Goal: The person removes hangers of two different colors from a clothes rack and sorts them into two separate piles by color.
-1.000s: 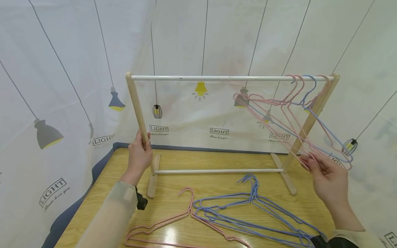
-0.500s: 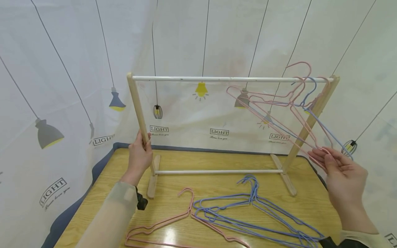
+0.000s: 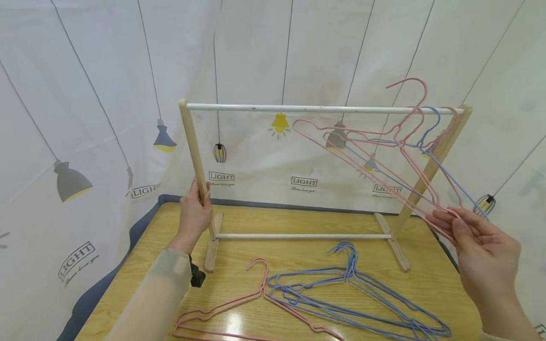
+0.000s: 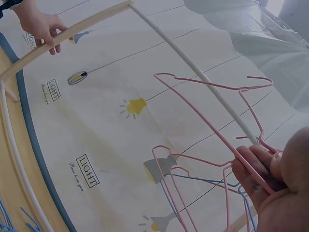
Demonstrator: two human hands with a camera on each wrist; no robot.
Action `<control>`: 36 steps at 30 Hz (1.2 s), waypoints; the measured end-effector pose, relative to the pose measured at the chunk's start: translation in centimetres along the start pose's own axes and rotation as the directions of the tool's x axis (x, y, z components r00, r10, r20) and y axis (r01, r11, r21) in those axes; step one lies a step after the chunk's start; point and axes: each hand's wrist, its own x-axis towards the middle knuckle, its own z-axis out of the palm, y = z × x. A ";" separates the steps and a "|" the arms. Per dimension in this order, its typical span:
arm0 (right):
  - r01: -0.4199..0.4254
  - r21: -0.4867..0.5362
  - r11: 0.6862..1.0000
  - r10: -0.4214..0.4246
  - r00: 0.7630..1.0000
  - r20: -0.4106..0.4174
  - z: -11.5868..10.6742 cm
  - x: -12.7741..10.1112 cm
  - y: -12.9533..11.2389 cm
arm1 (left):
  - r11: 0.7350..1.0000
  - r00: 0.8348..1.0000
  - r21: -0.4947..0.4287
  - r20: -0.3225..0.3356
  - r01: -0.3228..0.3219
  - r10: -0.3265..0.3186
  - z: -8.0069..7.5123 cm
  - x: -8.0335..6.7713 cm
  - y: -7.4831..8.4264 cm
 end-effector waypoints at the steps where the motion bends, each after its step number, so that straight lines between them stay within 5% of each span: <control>1: -0.004 -0.011 1.000 0.004 1.000 0.023 0.0 -0.2 -0.1 | 1.000 1.000 -0.001 0.000 -0.001 0.001 0.0 0.0 0.0; 13: -0.051 -0.034 0.998 0.058 0.972 0.227 -0.7 -2.2 -0.1 | 1.000 1.000 0.002 0.005 0.007 -0.007 0.1 0.1 0.2; 27: -0.104 -0.190 0.976 0.184 0.859 0.478 -1.3 -5.0 2.2 | 1.000 1.000 0.005 -0.002 0.000 0.000 0.1 0.0 0.0; 36: -0.219 -0.265 0.939 0.329 0.795 0.509 -0.9 -7.1 4.8 | 1.000 1.000 -0.003 0.006 0.003 -0.003 0.1 0.0 0.0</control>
